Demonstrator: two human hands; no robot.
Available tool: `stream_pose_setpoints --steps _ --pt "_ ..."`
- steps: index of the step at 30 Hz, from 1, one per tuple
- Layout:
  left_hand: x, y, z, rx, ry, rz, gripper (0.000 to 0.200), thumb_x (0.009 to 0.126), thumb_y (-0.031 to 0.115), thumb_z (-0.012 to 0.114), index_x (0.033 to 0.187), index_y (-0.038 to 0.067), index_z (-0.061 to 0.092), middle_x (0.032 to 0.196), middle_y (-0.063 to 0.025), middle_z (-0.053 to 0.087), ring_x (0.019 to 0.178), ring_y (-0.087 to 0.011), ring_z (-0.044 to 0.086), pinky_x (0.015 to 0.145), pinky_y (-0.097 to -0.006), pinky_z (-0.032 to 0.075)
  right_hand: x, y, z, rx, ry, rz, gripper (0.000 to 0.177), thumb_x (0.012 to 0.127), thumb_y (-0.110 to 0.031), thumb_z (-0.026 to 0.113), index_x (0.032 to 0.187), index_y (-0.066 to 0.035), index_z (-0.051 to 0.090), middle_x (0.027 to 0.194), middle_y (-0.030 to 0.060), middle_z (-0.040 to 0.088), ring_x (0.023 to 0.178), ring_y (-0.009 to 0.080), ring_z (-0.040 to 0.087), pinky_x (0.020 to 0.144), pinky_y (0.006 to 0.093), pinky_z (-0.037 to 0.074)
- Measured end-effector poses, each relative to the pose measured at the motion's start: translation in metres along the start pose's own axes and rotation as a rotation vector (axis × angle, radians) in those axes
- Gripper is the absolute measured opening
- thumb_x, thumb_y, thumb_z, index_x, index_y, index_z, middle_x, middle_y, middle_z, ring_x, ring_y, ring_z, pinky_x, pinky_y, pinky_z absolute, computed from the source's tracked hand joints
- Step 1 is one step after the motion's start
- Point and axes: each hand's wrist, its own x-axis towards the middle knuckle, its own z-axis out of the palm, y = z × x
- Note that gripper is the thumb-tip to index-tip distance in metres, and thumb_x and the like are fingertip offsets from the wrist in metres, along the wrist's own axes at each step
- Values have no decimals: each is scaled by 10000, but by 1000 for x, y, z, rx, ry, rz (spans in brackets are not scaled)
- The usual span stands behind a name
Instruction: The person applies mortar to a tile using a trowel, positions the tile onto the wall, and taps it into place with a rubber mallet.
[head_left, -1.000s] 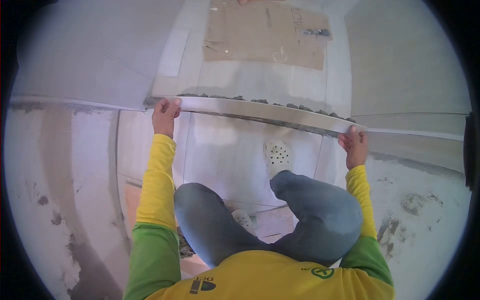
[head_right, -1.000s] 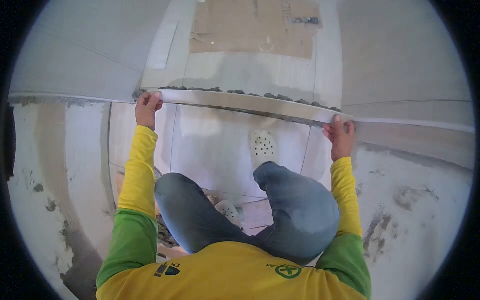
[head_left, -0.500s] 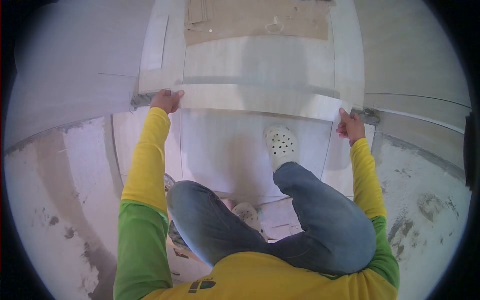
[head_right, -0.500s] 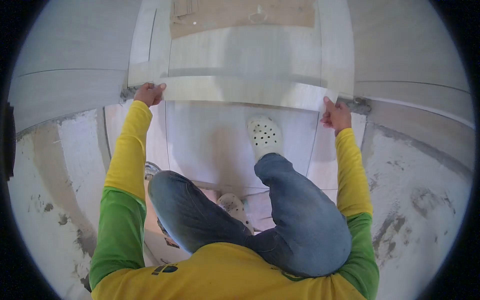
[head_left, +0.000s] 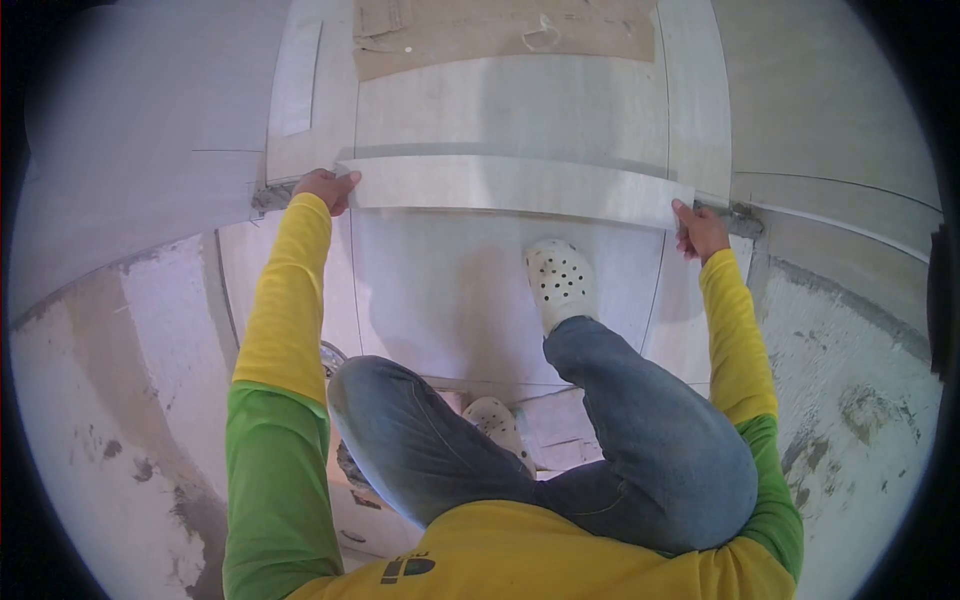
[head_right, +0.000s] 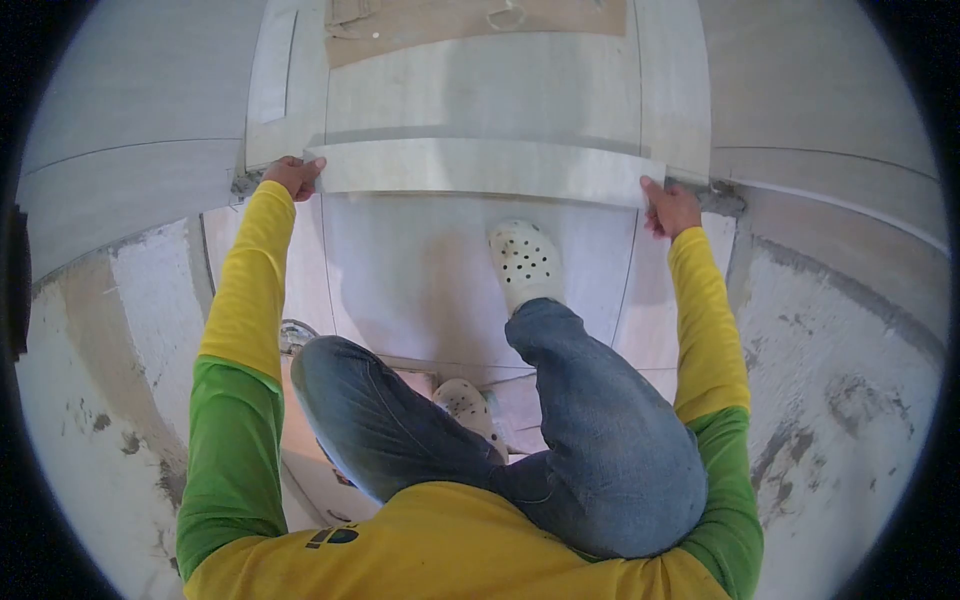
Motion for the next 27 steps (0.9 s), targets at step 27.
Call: stream_pose_setpoints --steps 27 --pt "53 -25 0 552 -14 142 603 856 604 617 826 6 687 603 -94 634 558 -214 627 636 -359 514 2 -23 -14 -313 -5 103 635 713 -518 813 939 59 672 817 111 682 689 199 631 593 329 526"
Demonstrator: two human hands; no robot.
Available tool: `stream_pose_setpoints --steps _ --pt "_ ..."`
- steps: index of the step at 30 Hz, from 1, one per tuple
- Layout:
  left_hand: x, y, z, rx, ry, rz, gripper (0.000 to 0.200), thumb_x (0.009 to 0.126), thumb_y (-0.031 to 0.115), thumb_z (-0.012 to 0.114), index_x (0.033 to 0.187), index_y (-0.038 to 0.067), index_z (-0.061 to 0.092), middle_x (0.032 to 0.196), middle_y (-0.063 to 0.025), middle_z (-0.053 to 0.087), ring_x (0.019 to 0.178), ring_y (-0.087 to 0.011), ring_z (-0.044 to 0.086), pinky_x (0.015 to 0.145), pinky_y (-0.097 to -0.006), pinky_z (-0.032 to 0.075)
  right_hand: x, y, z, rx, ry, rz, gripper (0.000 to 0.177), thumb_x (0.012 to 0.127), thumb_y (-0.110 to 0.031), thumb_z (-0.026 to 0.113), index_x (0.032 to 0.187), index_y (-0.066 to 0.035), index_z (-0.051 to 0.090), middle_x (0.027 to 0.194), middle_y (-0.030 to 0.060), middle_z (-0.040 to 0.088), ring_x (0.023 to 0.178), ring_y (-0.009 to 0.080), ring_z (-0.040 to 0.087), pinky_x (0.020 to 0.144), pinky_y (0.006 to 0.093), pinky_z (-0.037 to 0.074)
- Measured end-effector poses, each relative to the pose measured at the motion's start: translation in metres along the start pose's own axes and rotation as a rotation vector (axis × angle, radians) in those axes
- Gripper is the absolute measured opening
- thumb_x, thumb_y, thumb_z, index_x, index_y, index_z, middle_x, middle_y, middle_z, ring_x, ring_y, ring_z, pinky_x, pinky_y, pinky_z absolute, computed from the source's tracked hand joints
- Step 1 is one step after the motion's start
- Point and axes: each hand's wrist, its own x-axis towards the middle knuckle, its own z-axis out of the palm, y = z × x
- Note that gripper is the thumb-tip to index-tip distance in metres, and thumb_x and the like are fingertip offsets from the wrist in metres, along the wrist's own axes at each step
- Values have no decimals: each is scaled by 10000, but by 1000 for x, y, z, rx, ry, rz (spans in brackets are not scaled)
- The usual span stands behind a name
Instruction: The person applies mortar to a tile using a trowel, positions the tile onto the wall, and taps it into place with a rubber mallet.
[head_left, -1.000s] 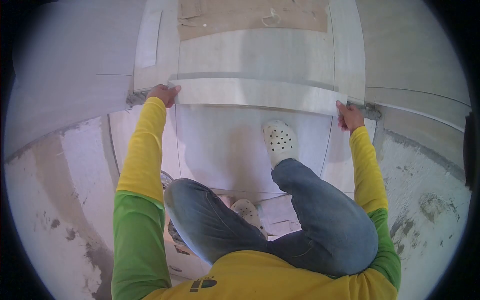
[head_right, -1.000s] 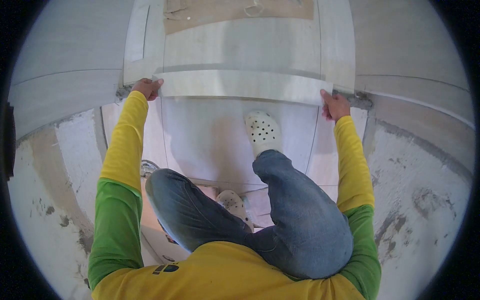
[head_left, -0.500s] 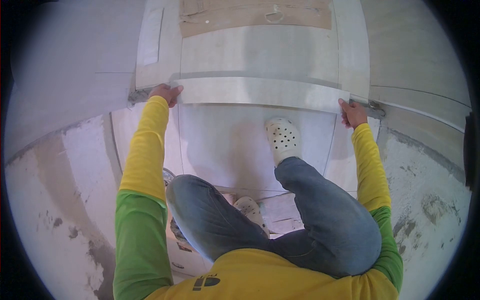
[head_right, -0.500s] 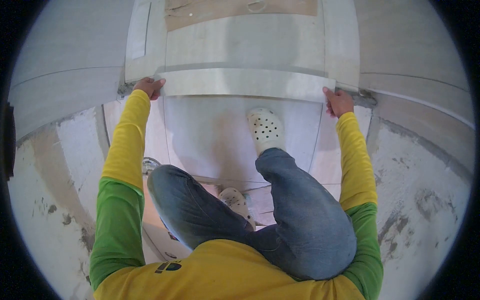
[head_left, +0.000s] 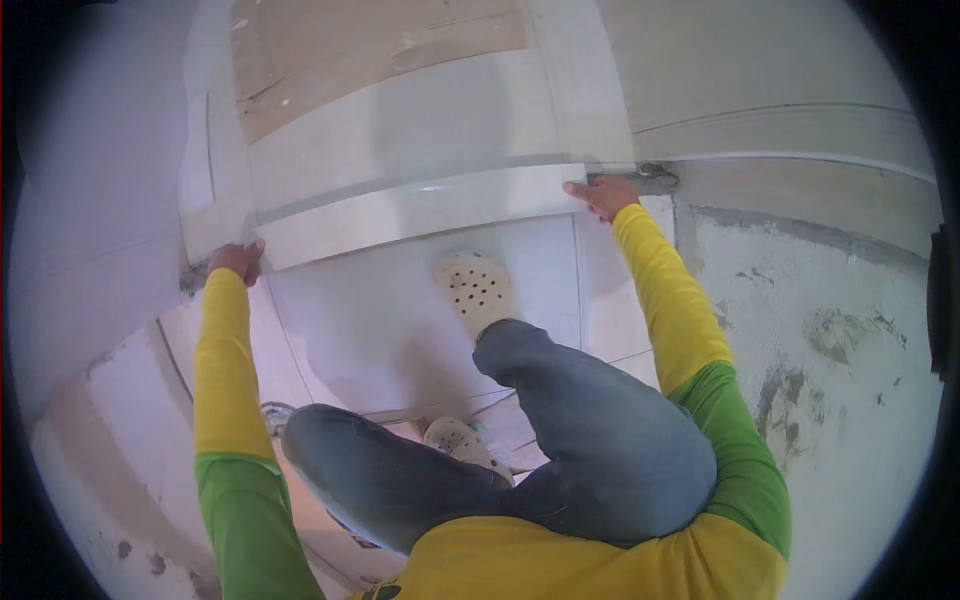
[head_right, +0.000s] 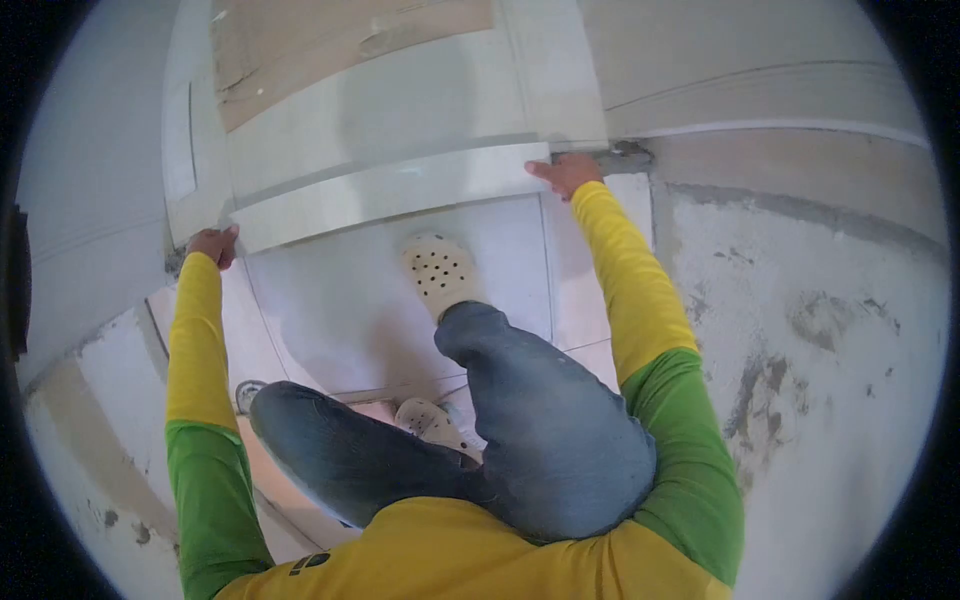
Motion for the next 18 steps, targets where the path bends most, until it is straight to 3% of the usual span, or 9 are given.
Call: stream_pose_setpoints --steps 4,6,7,9,10,12,13,15,18 --pt "-47 42 -16 -85 37 -106 575 856 547 651 955 -19 688 603 -108 642 618 -245 657 649 -376 519 29 24 -3 -111 81 -180 580 708 -464 825 965 38 692 875 129 701 759 217 652 688 333 532" --pt "-53 54 -25 -62 36 -193 550 810 434 747 1119 -11 652 764 -154 696 779 -309 686 753 -413 541 32 28 -8 39 -14 -268 486 700 -389 831 966 -1 708 880 122 708 804 218 664 749 320 523" --pt "-45 46 -20 -54 36 -184 550 810 434 747 1119 -11 652 764 -154 696 779 -309 686 753 -413 541 37 32 -9 47 -9 -261 486 700 -389 831 966 -1 708 880 122 708 804 218 664 749 320 523" --pt "-17 17 -4 96 426 163 662 717 278 858 1240 -21 583 1047 -191 691 929 -342 680 840 -399 559 48 44 -3 36 48 -449 375 680 -294 836 929 -38 725 843 108 716 798 213 666 763 315 516" --pt "-27 29 -5 103 425 173 662 717 278 858 1240 -21 583 1047 -191 691 929 -342 680 840 -399 559 48 45 -5 44 52 -442 375 680 -294 836 929 -38 725 843 108 716 798 213 666 763 315 516" --pt "-60 68 -7 95 398 474 774 649 311 882 1293 27 559 1333 -233 549 1180 -352 577 1018 -403 475 45 41 -10 73 -32 -467 322 663 -218 834 910 -41 732 874 89 721 809 209 668 764 309 518" --pt "-62 78 -2 104 402 488 774 649 311 882 1293 27 559 1333 -233 549 1180 -352 577 1018 -403 475 44 42 -11 86 -22 -463 322 663 -218 834 910 -41 732 874 89 721 809 209 668 764 309 518" --pt "-59 92 15 234 418 783 771 648 337 873 1284 27 567 1352 -225 534 1245 -357 524 1063 -415 427 44 43 -12 209 -96 -422 323 652 -171 831 931 -42 733 886 86 724 805 199 667 759 310 519" --pt "-69 113 33 207 356 772 766 655 326 866 1284 12 560 1306 -215 568 1240 -354 520 1072 -427 409 44 48 -10 219 -76 -439 327 654 -158 827 941 -35 734 890 86 724 805 191 665 757 312 519"
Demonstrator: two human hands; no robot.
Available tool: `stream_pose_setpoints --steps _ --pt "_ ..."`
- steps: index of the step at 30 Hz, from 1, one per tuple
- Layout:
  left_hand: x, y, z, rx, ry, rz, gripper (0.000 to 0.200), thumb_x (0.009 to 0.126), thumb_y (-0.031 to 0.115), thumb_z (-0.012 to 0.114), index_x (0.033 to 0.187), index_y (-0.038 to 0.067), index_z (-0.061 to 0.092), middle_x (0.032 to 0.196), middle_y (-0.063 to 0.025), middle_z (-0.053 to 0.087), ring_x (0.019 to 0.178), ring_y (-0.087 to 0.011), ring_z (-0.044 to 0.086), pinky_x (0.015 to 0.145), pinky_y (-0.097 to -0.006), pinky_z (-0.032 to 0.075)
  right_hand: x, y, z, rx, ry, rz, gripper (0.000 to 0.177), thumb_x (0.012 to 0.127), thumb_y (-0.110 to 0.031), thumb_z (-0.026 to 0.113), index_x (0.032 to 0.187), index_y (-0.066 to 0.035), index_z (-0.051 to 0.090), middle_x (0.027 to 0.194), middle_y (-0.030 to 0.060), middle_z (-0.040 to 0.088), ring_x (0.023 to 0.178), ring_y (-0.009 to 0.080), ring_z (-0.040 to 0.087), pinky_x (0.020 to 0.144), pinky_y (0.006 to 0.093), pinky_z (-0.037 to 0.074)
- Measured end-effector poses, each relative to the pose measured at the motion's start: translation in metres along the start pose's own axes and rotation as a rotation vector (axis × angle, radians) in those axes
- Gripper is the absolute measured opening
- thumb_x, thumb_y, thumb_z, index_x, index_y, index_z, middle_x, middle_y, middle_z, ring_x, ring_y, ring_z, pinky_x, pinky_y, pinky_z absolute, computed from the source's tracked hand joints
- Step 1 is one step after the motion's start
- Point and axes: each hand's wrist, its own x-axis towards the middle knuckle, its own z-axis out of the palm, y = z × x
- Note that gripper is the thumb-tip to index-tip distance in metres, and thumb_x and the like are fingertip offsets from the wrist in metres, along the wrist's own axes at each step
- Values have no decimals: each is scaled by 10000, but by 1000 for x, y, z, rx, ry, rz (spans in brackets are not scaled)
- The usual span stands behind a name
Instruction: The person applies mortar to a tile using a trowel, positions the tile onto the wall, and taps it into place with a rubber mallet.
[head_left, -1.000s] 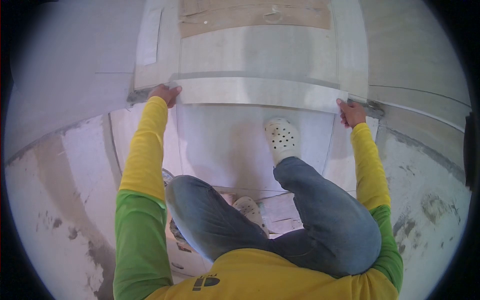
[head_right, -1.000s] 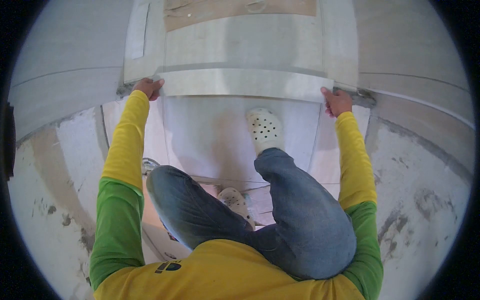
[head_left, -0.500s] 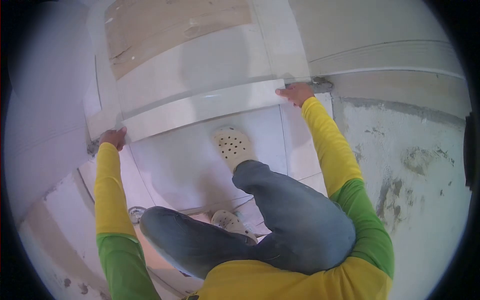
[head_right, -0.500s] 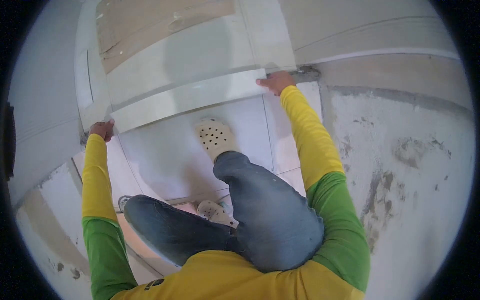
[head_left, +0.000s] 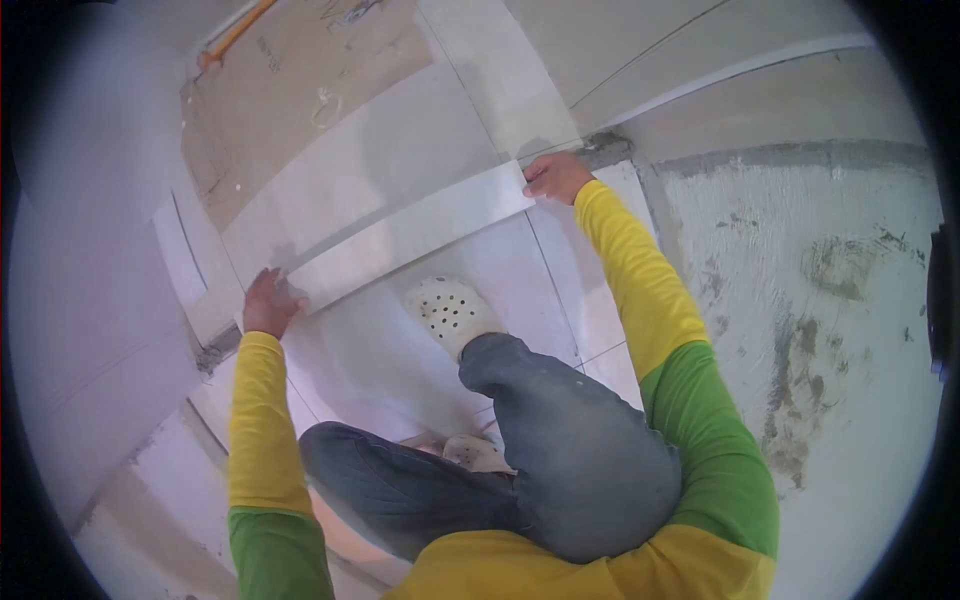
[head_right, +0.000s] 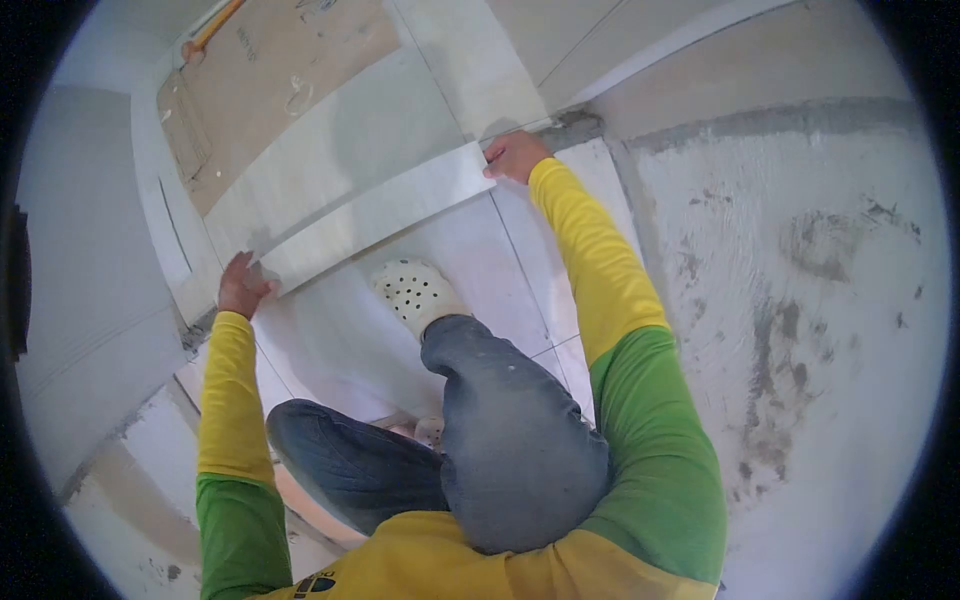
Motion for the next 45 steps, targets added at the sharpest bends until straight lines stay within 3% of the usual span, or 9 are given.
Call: stream_pose_setpoints --steps 6,12,16,26,28,34,41,43,45 --pt "8 47 -16 131 -238 -71 735 685 348 831 1260 -21 561 1243 -199 604 1215 -332 532 1060 -401 410 -2 2 0 53 -35 46 353 665 -173 808 987 -49 732 929 119 726 854 237 676 786 341 521" --pt "-5 47 21 114 -57 -88 745 748 455 755 1322 34 535 1352 -204 540 1305 -352 466 1091 -460 370 36 66 11 -1132 -1 -662 286 855 -379 635 901 -98 661 933 72 671 892 283 645 810 411 520" --pt "-17 100 -4 -37 -102 -294 755 785 481 719 1414 138 482 1510 -157 396 1434 -338 298 1118 -553 272 34 63 13 -197 89 -74 445 702 -219 857 1064 -22 689 887 59 707 780 150 651 735 303 535" --pt "-17 124 -13 -360 -83 -571 861 779 460 733 1499 194 343 1597 -134 223 1488 -343 146 1098 -686 204 26 23 17 -688 171 -50 506 749 -408 819 926 39 664 731 95 643 627 191 590 565 328 508" --pt "-12 132 -2 -394 -36 -647 735 866 399 646 1504 205 337 1609 -131 193 1491 -357 122 1097 -695 192 29 18 20 -685 50 13 440 871 -442 685 690 -58 567 607 43 558 471 155 521 410 325 442" --pt "-9 140 -1 -366 -77 -690 519 1020 280 347 1529 222 265 1631 -97 136 1503 -345 74 1102 -711 152 7 -33 38 -545 -27 181 378 834 -362 739 663 -106 520 582 17 507 459 124 476 359 291 392" --pt "24 146 47 -239 -98 -746 537 1042 354 285 1549 217 174 1641 -79 100 1505 -317 85 1099 -723 117 2 -39 47 -446 57 169 370 801 -294 778 629 -128 496 543 5 476 405 115 429 342 283 340" --pt "67 154 110 315 -43 -937 539 1040 350 296 1549 206 186 1643 -75 99 1504 -318 85 1089 -733 117 0 -41 45 -462 64 159 387 801 -295 780 611 -127 487 528 4 467 388 116 416 338 282 331" --pt "14 142 29 23 -101 -824 539 1042 353 287 1550 204 187 1643 -74 102 1504 -310 87 1094 -723 121 8 -33 38 -366 16 159 335 748 -284 836 746 -61 587 584 32 525 447 130 477 373 282 421"
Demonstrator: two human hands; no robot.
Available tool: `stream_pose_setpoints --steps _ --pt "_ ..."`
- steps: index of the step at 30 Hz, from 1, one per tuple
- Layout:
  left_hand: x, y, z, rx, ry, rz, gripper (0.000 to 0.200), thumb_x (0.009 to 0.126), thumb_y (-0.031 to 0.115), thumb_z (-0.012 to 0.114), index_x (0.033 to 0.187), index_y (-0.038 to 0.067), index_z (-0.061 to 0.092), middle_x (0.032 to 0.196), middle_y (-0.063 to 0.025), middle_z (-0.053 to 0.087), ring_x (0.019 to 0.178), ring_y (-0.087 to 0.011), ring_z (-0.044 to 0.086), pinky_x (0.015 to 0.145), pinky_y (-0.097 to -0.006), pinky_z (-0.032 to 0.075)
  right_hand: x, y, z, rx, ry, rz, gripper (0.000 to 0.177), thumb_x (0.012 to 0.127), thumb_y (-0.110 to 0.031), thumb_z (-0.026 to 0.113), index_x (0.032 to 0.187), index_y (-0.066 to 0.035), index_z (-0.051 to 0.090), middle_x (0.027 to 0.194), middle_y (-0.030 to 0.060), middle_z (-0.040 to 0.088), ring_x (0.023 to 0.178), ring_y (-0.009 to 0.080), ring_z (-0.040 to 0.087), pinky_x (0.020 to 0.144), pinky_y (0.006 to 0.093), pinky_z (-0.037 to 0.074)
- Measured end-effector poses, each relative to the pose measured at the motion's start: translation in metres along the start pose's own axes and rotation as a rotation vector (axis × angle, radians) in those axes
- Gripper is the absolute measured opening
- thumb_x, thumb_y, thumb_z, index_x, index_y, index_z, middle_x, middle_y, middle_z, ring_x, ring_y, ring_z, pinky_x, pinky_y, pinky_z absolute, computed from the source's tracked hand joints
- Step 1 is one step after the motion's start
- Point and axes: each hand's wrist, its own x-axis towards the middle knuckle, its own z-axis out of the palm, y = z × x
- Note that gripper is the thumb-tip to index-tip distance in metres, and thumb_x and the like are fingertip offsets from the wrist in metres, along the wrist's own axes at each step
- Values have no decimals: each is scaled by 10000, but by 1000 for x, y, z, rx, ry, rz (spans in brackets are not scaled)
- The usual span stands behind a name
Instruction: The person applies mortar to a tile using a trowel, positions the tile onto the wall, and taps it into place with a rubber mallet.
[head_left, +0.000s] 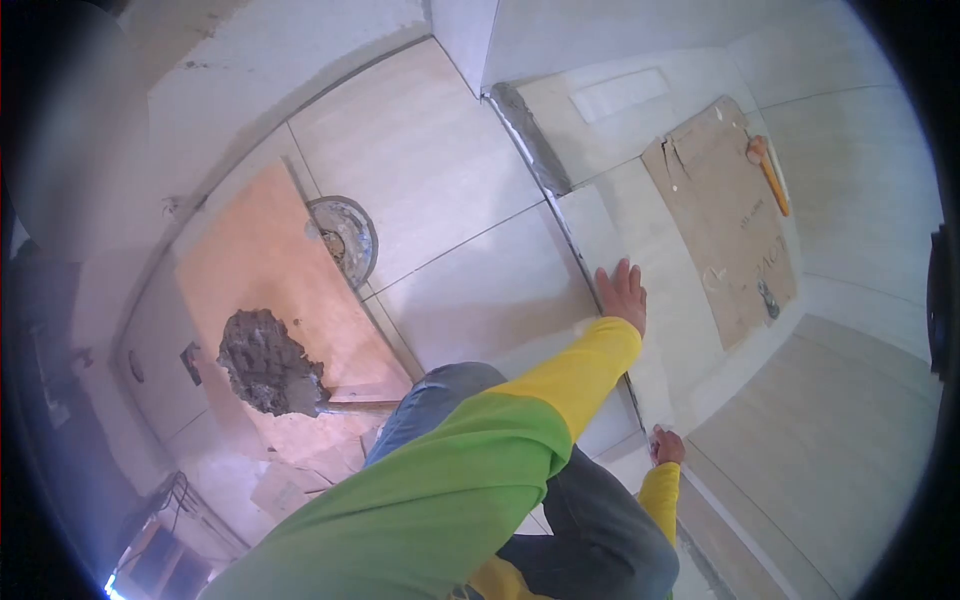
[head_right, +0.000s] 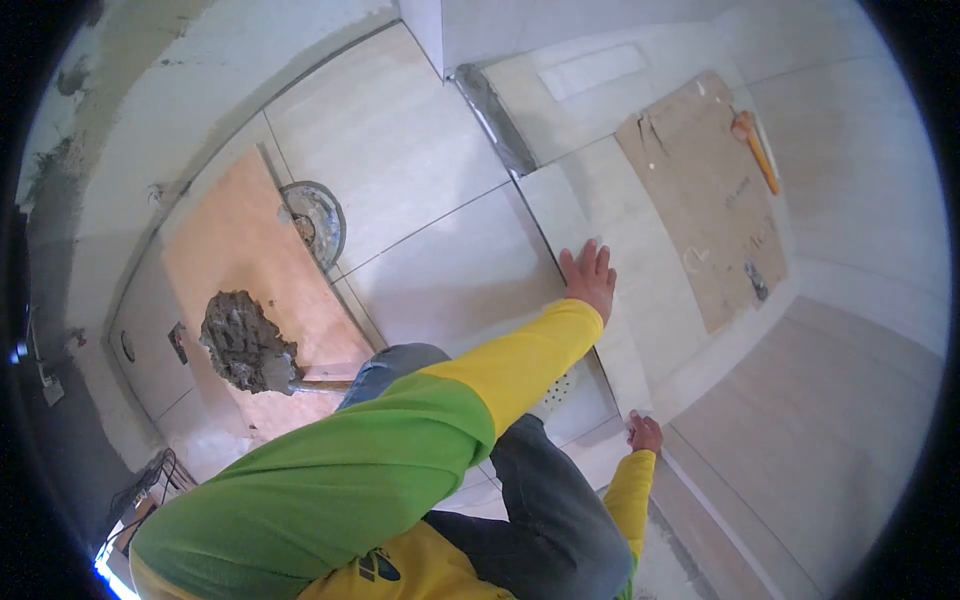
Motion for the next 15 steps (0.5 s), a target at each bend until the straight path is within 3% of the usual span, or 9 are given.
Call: stream_pose_setpoints --steps 1,3,4,5,6,7,8,13,15 --pt "-13 -23 -28 -227 -164 132 539 1043 356 278 1551 203 187 1643 -72 105 1505 -302 90 1099 -714 126 -1 1 1 2 3 3 335 748 -284 836 746 -61 587 584 32 525 447 130 477 373 282 421" --pt "-10 -29 -29 -254 -184 147 535 1040 344 296 1548 204 203 1642 -71 111 1504 -309 90 1096 -713 131 -3 -1 4 -3 54 25 393 723 -285 861 895 -30 617 617 45 555 462 125 495 371 276 400" --pt "-10 -29 -31 -284 -204 158 531 1038 331 313 1546 206 220 1641 -70 117 1503 -317 91 1094 -713 136 -3 0 2 -1 57 28 393 723 -285 861 895 -30 617 617 45 555 462 125 495 371 276 400" --pt "2 -9 -4 -282 -202 162 531 1038 331 313 1546 206 220 1641 -70 117 1503 -317 91 1094 -713 136 1 3 2 13 48 45 437 721 -294 864 951 -19 614 631 55 569 466 128 502 374 280 400" --pt "24 25 47 -42 24 -4 523 1031 313 342 1536 211 249 1640 -67 123 1503 -328 84 1088 -717 138 3 4 3 25 37 62 484 718 -303 867 1007 -9 612 646 65 582 471 130 510 377 284 401" --pt "24 25 50 198 251 -169 517 1024 295 370 1526 215 278 1639 -64 128 1503 -339 77 1083 -721 140 4 6 3 29 38 64 484 718 -303 867 1007 -9 612 646 65 582 471 130 510 377 284 401" --pt "24 27 51 201 253 -166 517 1024 295 370 1526 215 278 1639 -64 128 1503 -339 77 1083 -721 140 6 7 4 16 46 41 491 715 -304 868 1006 -2 612 656 70 588 473 136 513 383 288 409" --pt "-3 -25 -14 -331 -130 124 487 1013 271 372 1494 224 317 1638 -53 129 1503 -358 52 1079 -736 125 8 6 4 -48 70 6 517 708 -312 869 1013 17 611 668 79 596 483 151 519 403 297 430" --pt "32 20 65 33 220 -41 483 1011 259 370 1490 223 326 1639 -58 124 1502 -364 54 1079 -740 121 11 4 2 -203 7 -16 544 698 -324 872 1030 29 624 682 82 603 505 155 531 414 298 440"
